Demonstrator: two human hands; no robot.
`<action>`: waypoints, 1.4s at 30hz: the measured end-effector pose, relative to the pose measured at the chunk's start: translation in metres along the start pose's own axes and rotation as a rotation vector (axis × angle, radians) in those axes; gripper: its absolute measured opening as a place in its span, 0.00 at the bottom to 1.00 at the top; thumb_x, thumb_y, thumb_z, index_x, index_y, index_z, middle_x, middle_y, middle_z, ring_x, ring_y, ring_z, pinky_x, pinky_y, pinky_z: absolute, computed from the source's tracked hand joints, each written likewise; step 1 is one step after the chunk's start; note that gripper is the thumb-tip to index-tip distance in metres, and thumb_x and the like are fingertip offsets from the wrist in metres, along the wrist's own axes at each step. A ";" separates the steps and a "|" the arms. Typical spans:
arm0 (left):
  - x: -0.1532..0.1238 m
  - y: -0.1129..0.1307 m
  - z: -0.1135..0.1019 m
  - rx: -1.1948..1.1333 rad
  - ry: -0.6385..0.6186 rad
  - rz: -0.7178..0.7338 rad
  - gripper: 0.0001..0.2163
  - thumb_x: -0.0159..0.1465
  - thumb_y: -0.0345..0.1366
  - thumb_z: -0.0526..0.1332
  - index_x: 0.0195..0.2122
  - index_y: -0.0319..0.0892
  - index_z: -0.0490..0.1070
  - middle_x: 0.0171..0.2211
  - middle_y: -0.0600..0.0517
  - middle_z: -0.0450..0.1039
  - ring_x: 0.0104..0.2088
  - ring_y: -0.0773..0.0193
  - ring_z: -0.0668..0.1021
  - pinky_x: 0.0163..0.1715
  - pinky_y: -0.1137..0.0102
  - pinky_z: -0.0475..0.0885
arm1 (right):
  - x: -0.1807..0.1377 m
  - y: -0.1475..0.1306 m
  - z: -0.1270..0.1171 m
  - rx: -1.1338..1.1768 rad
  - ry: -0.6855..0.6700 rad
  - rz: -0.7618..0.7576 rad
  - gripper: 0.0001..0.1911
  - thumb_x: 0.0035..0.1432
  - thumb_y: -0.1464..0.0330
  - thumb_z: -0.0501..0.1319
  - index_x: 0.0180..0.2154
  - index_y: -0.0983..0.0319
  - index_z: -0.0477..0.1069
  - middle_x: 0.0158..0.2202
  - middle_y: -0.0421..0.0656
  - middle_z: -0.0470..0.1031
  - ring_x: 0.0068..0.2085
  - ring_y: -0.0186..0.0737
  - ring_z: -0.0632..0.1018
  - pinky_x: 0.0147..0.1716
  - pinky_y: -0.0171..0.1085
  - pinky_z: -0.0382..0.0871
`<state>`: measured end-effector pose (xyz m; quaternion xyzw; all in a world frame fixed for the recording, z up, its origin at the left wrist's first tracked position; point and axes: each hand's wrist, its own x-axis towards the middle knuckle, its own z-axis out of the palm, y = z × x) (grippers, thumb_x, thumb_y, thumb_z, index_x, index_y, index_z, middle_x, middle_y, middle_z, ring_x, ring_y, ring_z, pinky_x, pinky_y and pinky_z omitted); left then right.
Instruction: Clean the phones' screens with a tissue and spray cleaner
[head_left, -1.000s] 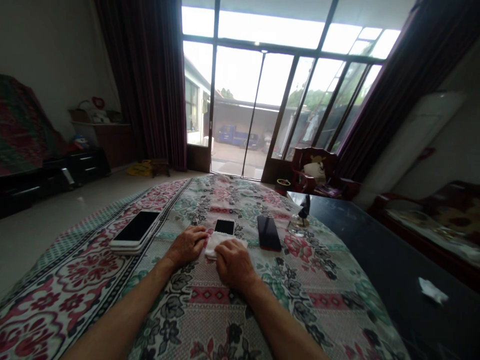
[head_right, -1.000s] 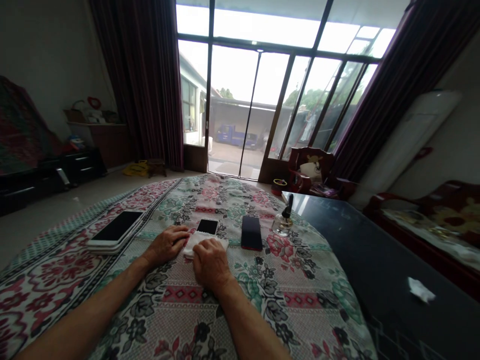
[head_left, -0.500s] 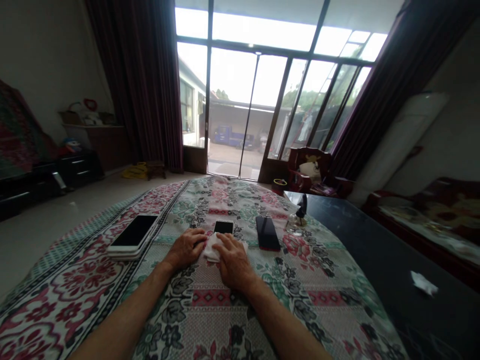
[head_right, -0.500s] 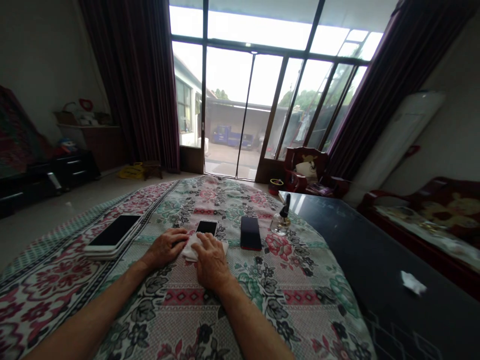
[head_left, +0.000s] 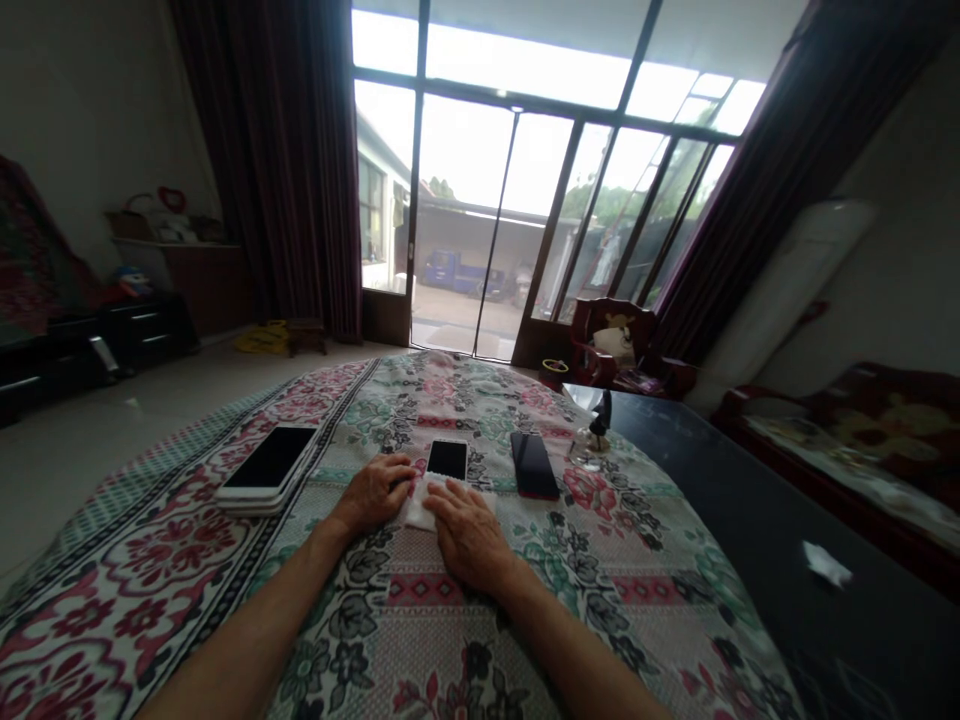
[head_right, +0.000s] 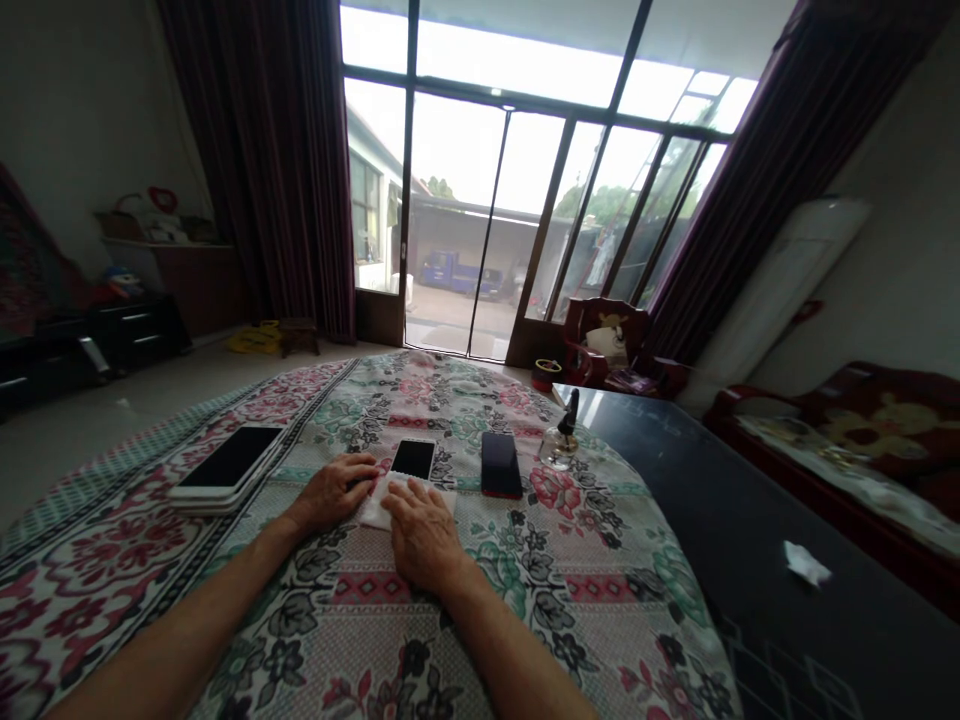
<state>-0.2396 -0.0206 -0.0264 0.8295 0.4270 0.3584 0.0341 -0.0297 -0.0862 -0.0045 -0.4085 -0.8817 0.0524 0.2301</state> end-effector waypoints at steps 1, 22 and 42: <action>0.000 0.000 0.000 0.007 -0.002 0.008 0.10 0.61 0.31 0.58 0.39 0.44 0.79 0.43 0.48 0.78 0.45 0.59 0.77 0.50 0.64 0.70 | 0.001 0.001 0.000 0.007 -0.002 0.005 0.18 0.64 0.73 0.50 0.53 0.56 0.67 0.60 0.42 0.66 0.62 0.46 0.63 0.59 0.49 0.58; 0.001 -0.005 0.004 0.036 0.004 -0.004 0.10 0.58 0.28 0.59 0.39 0.42 0.77 0.44 0.49 0.77 0.44 0.59 0.77 0.49 0.63 0.71 | 0.087 0.075 0.016 0.029 0.011 0.035 0.16 0.64 0.76 0.50 0.48 0.58 0.69 0.53 0.44 0.72 0.55 0.41 0.71 0.54 0.43 0.64; 0.005 -0.008 0.004 0.026 0.009 -0.031 0.12 0.59 0.26 0.56 0.35 0.43 0.79 0.41 0.50 0.79 0.42 0.61 0.78 0.47 0.67 0.72 | 0.016 0.040 -0.014 0.086 -0.080 -0.250 0.20 0.64 0.75 0.51 0.53 0.52 0.67 0.59 0.38 0.68 0.61 0.40 0.66 0.58 0.46 0.63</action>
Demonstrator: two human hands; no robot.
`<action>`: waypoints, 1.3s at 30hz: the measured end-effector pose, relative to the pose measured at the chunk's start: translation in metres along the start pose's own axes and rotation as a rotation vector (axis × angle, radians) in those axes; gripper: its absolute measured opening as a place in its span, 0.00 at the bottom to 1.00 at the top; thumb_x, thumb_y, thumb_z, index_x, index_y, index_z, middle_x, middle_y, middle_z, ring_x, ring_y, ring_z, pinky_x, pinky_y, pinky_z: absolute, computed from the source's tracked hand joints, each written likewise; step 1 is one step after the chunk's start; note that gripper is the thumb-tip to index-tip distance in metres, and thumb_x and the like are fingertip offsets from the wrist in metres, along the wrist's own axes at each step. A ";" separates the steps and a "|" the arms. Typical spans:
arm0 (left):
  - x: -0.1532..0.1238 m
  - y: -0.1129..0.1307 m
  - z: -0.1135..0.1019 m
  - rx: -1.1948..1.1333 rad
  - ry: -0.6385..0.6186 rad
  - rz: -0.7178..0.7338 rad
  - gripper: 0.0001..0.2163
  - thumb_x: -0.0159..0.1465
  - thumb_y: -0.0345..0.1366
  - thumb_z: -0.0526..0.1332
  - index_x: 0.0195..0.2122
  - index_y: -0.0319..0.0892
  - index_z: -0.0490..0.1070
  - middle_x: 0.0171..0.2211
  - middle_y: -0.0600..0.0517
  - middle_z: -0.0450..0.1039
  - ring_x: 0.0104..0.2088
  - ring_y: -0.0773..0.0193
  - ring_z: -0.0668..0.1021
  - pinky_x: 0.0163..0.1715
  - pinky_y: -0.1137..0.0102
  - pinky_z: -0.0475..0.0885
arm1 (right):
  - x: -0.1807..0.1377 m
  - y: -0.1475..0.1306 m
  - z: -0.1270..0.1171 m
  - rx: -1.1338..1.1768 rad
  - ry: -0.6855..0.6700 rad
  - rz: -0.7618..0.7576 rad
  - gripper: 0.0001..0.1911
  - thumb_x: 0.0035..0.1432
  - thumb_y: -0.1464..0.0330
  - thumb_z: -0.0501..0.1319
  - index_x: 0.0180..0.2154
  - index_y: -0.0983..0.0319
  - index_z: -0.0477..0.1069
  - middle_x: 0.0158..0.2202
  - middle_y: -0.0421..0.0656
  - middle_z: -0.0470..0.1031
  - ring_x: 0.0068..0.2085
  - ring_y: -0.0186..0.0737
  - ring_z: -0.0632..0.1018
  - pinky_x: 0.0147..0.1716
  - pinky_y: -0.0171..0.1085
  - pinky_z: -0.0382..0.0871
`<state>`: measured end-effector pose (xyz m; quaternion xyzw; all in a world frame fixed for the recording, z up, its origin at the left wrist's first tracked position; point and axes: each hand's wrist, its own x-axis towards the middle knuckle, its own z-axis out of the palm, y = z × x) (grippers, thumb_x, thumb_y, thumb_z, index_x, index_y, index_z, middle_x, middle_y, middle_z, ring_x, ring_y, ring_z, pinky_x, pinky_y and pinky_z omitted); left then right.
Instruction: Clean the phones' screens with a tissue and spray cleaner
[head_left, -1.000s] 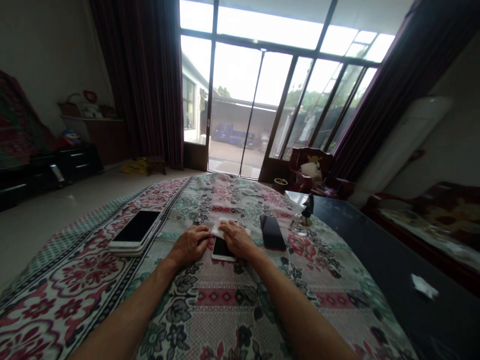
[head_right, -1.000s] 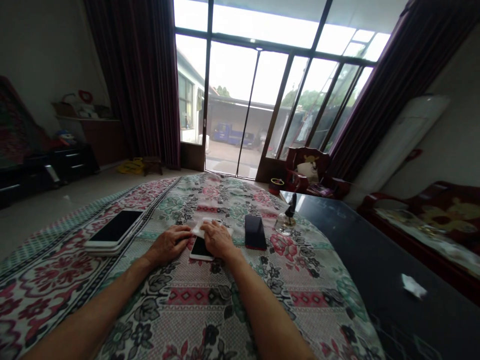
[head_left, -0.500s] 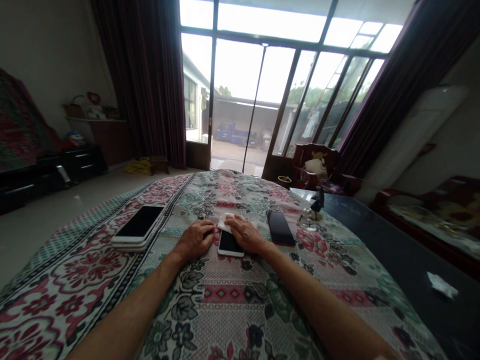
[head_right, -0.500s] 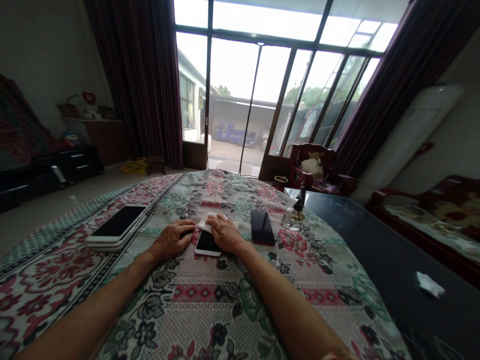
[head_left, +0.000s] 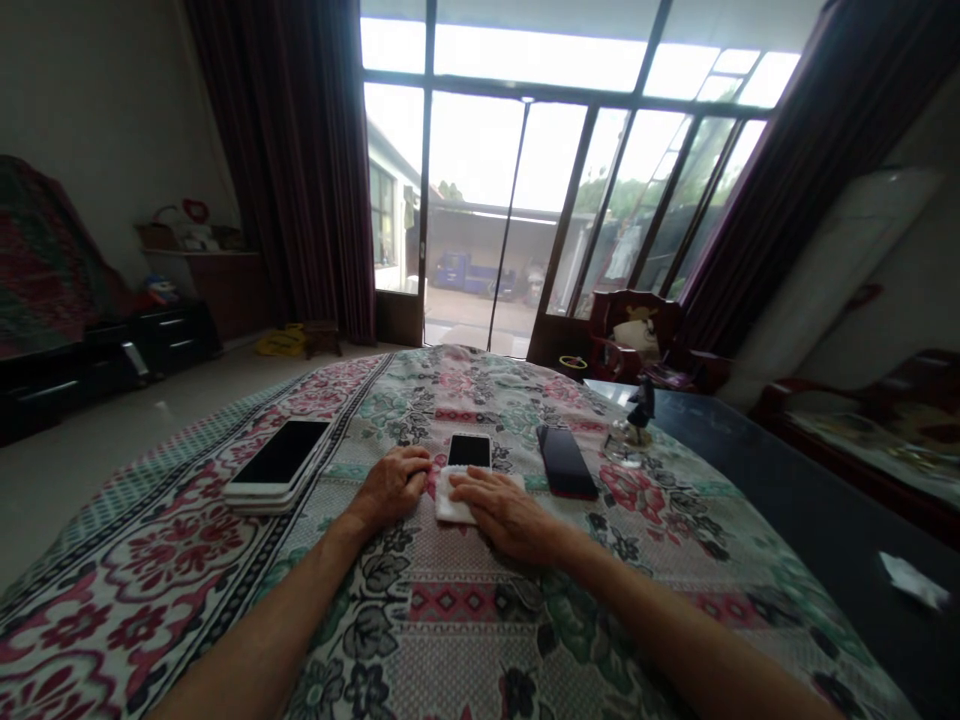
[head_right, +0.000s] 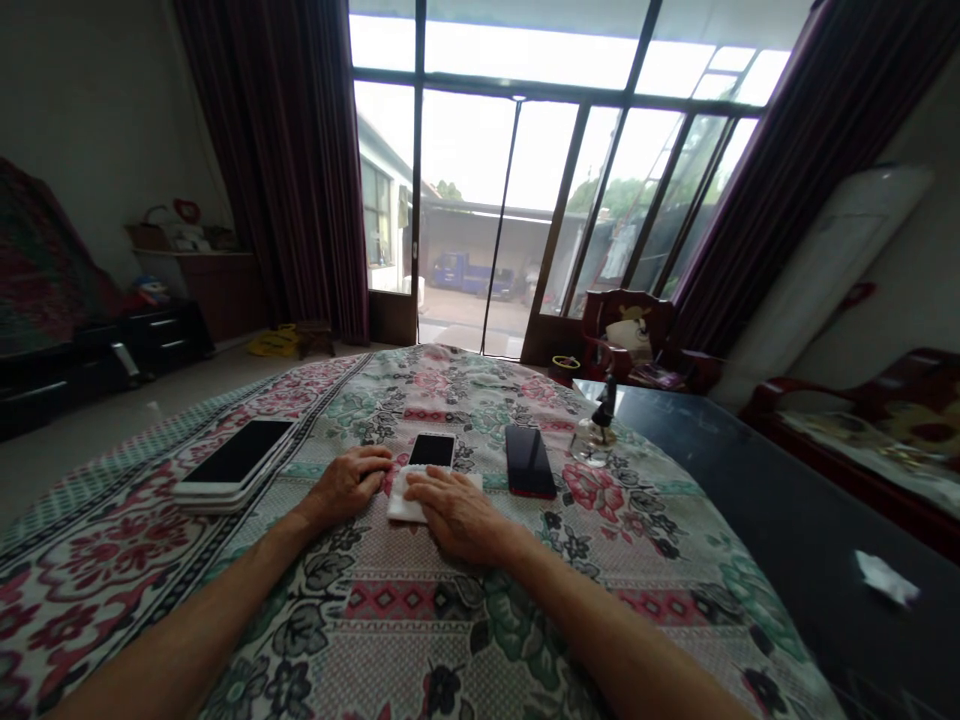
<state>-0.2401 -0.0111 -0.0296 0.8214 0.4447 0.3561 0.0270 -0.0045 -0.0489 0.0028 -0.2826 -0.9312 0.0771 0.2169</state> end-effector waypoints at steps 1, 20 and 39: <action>0.000 0.000 0.000 -0.005 0.001 0.004 0.12 0.59 0.26 0.56 0.34 0.43 0.79 0.41 0.50 0.79 0.42 0.61 0.78 0.47 0.67 0.72 | 0.005 0.008 0.002 -0.012 0.011 0.012 0.20 0.64 0.75 0.51 0.53 0.52 0.68 0.59 0.39 0.68 0.61 0.41 0.66 0.58 0.47 0.63; 0.000 0.009 -0.006 -0.016 -0.076 0.005 0.08 0.60 0.31 0.59 0.34 0.42 0.79 0.43 0.48 0.78 0.44 0.58 0.77 0.49 0.63 0.69 | 0.048 0.071 0.017 -0.034 0.123 0.208 0.16 0.64 0.75 0.50 0.50 0.59 0.68 0.56 0.44 0.71 0.57 0.41 0.69 0.56 0.45 0.62; 0.001 0.022 -0.019 0.048 -0.367 -0.154 0.40 0.49 0.58 0.66 0.59 0.38 0.65 0.63 0.41 0.59 0.63 0.45 0.61 0.62 0.55 0.55 | 0.039 0.054 0.012 -0.039 0.044 0.261 0.17 0.67 0.72 0.48 0.52 0.57 0.68 0.61 0.43 0.66 0.62 0.42 0.63 0.59 0.46 0.58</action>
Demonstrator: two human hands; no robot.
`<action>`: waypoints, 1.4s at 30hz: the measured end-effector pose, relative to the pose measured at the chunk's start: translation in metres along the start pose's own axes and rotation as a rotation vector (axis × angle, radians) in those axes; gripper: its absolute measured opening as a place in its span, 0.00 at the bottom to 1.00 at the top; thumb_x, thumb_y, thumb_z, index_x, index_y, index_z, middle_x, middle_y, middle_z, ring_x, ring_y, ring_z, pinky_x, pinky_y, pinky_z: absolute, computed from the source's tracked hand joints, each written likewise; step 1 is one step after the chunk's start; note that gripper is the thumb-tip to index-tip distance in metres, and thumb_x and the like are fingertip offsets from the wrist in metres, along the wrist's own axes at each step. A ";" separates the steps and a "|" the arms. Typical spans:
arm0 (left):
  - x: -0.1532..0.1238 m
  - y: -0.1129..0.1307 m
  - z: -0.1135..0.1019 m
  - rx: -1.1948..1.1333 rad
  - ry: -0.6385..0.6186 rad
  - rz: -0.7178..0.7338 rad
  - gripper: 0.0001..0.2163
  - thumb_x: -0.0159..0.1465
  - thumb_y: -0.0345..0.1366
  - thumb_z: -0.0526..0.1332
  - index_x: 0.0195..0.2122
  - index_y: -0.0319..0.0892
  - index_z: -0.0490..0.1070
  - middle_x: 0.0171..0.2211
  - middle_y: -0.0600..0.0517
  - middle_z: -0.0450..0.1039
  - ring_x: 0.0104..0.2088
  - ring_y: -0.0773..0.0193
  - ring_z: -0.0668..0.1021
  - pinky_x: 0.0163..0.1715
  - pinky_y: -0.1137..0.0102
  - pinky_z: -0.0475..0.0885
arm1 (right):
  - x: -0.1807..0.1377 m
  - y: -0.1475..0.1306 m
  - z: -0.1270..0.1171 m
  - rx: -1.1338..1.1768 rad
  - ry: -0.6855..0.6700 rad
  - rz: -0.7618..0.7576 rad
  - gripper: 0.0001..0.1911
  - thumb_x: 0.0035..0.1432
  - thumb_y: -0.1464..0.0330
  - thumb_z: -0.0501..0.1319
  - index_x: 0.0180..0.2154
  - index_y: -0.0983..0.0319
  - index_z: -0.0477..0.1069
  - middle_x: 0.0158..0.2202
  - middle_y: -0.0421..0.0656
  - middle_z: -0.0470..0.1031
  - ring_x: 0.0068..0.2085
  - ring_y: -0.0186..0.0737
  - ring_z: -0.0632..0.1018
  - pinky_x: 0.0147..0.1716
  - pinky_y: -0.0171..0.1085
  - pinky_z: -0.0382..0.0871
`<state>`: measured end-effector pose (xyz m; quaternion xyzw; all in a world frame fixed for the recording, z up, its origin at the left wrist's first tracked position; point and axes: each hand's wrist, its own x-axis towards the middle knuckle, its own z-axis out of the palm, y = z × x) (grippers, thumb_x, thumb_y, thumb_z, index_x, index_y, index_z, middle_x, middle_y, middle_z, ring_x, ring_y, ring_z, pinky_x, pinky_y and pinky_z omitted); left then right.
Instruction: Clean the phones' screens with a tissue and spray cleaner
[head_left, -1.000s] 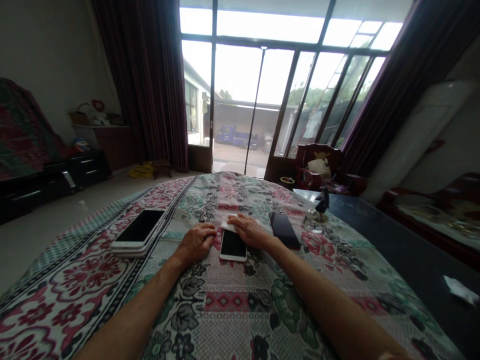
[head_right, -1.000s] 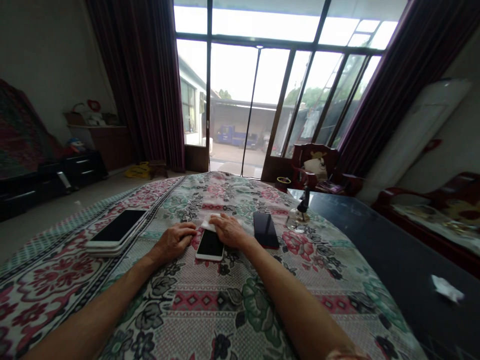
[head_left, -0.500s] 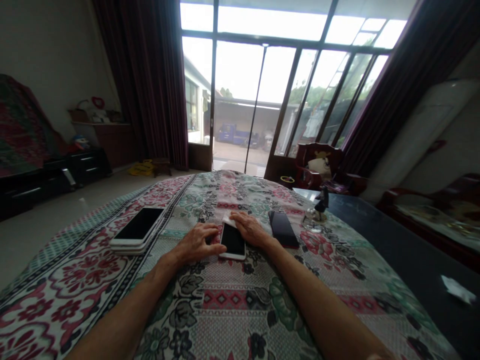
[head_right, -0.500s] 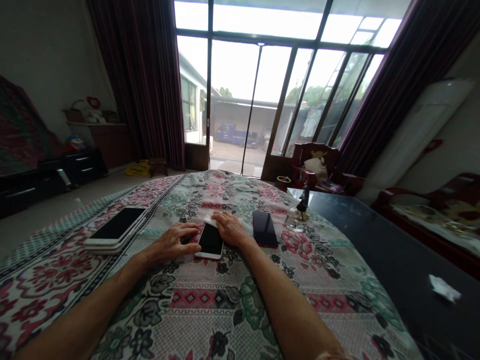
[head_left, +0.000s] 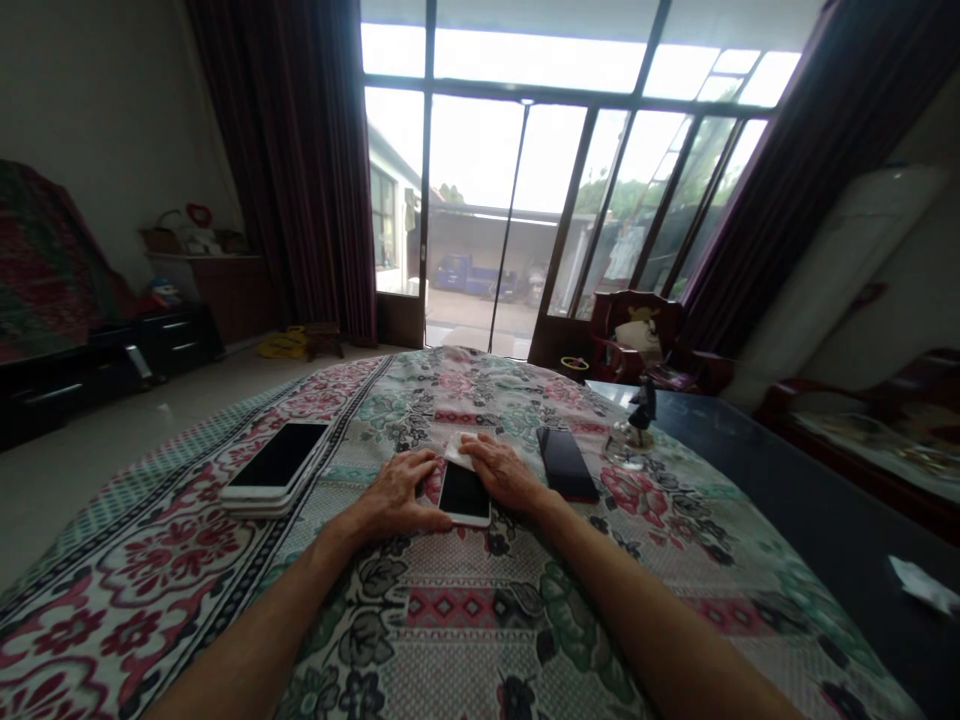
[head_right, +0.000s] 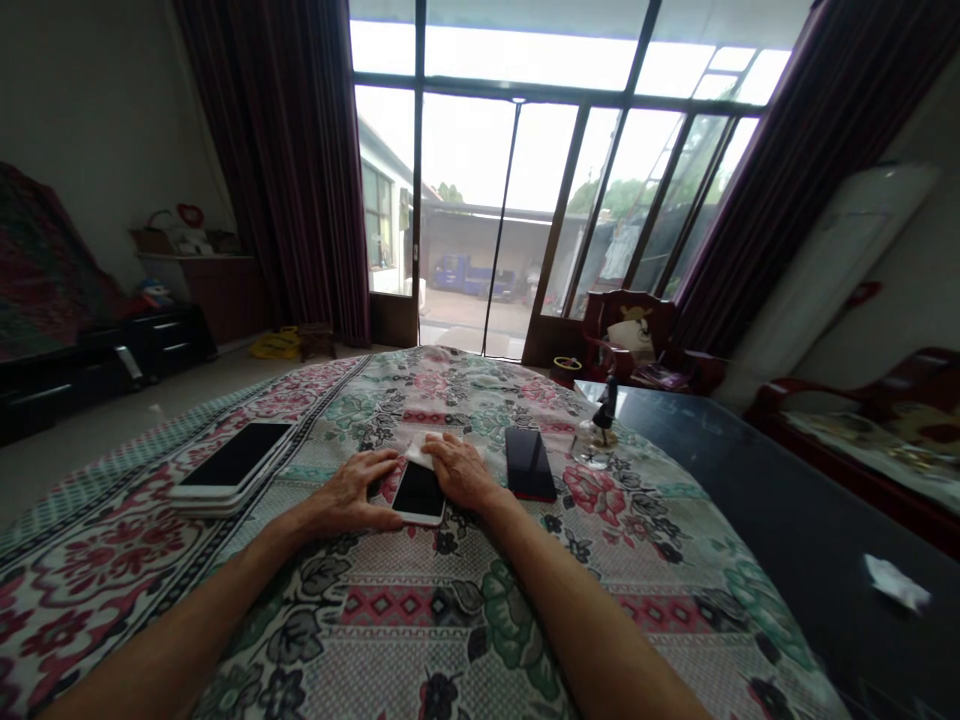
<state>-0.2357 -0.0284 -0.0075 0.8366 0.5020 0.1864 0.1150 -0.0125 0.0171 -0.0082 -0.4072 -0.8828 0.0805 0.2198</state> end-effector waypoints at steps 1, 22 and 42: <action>0.001 -0.001 0.001 0.004 -0.006 -0.003 0.41 0.48 0.58 0.66 0.59 0.38 0.65 0.63 0.40 0.59 0.63 0.44 0.61 0.62 0.55 0.55 | -0.004 -0.002 0.000 -0.002 -0.010 -0.011 0.17 0.67 0.71 0.47 0.53 0.57 0.67 0.61 0.43 0.65 0.63 0.43 0.63 0.60 0.46 0.57; 0.001 -0.006 -0.009 -0.050 -0.161 -0.003 0.42 0.49 0.51 0.68 0.63 0.40 0.59 0.67 0.41 0.52 0.66 0.46 0.54 0.64 0.54 0.50 | -0.047 -0.039 -0.015 0.040 -0.168 -0.138 0.19 0.67 0.71 0.47 0.57 0.55 0.63 0.63 0.41 0.62 0.64 0.45 0.59 0.61 0.51 0.56; 0.005 -0.024 0.006 -0.056 -0.098 0.028 0.42 0.49 0.56 0.67 0.63 0.46 0.58 0.66 0.43 0.53 0.66 0.44 0.56 0.62 0.52 0.53 | 0.020 0.006 0.002 0.017 0.003 0.058 0.19 0.64 0.73 0.48 0.53 0.55 0.68 0.58 0.41 0.69 0.58 0.41 0.68 0.58 0.45 0.61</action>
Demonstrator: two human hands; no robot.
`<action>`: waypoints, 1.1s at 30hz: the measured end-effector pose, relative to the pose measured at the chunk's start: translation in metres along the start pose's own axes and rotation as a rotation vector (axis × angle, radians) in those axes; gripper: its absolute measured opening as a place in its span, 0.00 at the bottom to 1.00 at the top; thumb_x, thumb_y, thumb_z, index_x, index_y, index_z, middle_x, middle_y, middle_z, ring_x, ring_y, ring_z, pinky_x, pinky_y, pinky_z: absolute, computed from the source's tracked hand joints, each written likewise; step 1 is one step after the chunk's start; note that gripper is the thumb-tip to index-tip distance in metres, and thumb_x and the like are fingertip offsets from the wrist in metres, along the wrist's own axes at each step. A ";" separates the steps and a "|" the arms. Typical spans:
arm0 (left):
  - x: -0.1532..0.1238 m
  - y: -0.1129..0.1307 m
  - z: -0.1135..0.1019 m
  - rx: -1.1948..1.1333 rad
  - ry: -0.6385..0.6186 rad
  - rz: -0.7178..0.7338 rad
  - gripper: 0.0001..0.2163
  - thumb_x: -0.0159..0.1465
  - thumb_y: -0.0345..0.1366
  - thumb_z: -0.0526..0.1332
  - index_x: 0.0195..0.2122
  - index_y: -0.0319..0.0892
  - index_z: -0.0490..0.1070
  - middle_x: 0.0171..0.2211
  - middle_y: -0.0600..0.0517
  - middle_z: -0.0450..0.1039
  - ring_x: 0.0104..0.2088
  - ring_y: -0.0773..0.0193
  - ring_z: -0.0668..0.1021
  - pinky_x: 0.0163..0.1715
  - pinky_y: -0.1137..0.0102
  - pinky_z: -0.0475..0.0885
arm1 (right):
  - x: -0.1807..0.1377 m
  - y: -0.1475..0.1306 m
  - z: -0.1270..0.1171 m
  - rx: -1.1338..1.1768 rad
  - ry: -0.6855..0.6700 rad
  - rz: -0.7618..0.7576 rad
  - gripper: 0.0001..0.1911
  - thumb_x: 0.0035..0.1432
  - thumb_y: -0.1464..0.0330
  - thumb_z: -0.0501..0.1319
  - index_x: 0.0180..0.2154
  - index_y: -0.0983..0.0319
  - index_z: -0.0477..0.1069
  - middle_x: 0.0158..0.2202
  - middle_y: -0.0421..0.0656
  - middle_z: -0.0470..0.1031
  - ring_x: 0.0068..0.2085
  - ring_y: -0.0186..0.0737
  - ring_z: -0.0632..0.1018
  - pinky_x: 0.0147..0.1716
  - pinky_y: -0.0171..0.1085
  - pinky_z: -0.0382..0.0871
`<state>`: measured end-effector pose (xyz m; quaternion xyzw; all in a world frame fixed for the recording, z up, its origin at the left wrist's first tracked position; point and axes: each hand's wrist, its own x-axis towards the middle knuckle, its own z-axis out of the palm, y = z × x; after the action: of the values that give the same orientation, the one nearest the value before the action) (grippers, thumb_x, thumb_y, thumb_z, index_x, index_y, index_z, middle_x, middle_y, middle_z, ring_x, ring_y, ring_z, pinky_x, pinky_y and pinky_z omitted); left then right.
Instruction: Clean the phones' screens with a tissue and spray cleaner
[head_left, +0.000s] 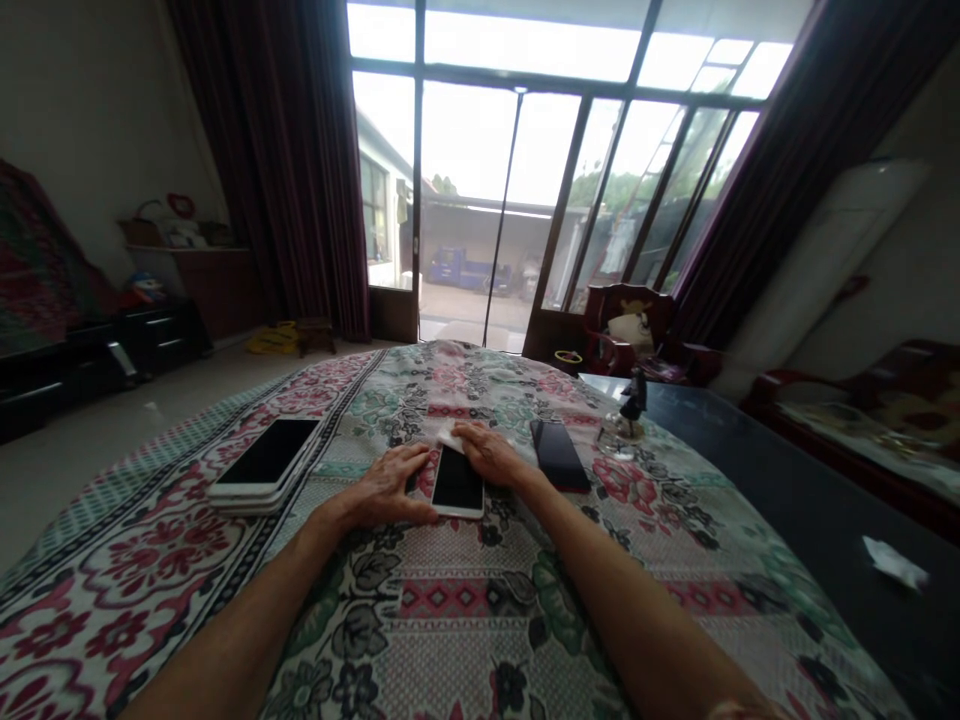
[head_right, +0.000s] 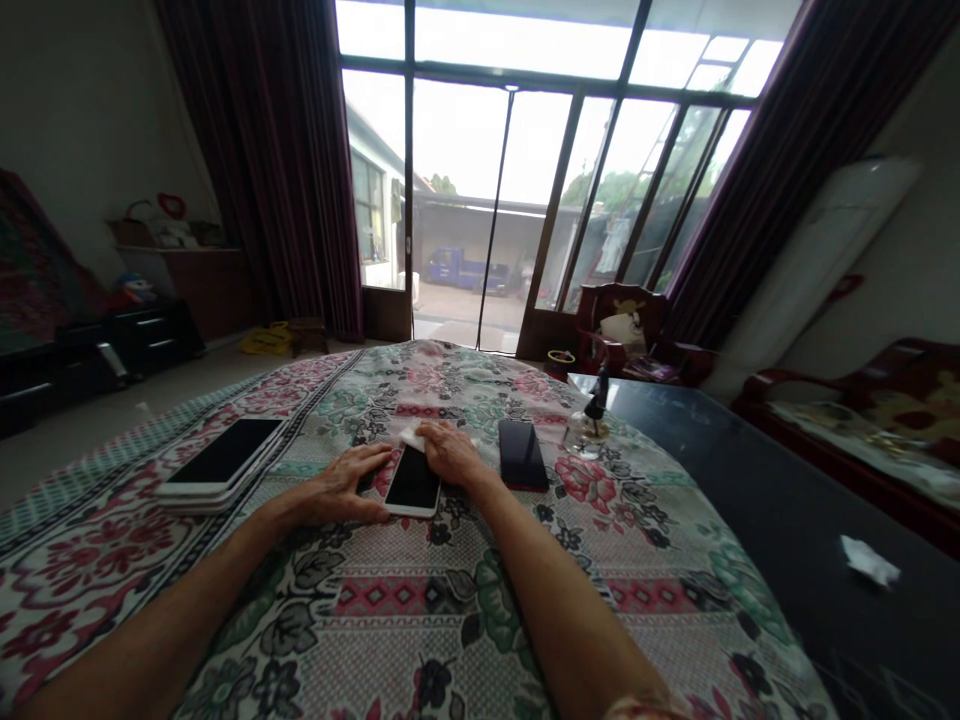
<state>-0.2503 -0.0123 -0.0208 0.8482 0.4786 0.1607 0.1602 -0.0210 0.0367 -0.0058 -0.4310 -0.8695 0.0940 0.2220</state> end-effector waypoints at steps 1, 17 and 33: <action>0.000 0.000 0.000 0.001 -0.001 0.003 0.42 0.50 0.55 0.67 0.63 0.45 0.58 0.66 0.43 0.53 0.66 0.44 0.56 0.62 0.52 0.53 | 0.001 0.000 0.000 -0.002 0.006 0.010 0.19 0.64 0.73 0.48 0.53 0.54 0.68 0.58 0.41 0.69 0.58 0.41 0.69 0.58 0.44 0.61; -0.001 0.012 -0.006 0.055 -0.043 -0.024 0.42 0.50 0.56 0.65 0.63 0.41 0.59 0.67 0.42 0.53 0.66 0.46 0.56 0.63 0.56 0.51 | -0.067 -0.041 -0.022 -0.032 -0.160 -0.195 0.19 0.67 0.70 0.48 0.57 0.54 0.64 0.63 0.41 0.63 0.64 0.46 0.60 0.60 0.50 0.58; 0.000 0.008 -0.004 0.037 -0.022 -0.018 0.40 0.50 0.55 0.66 0.63 0.44 0.60 0.66 0.42 0.54 0.65 0.44 0.57 0.62 0.53 0.53 | -0.019 -0.011 -0.009 -0.047 -0.085 -0.037 0.19 0.67 0.70 0.48 0.54 0.50 0.68 0.62 0.37 0.64 0.63 0.52 0.61 0.59 0.55 0.59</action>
<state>-0.2460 -0.0157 -0.0136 0.8485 0.4872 0.1409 0.1511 -0.0148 0.0142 -0.0001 -0.4154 -0.8880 0.0879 0.1762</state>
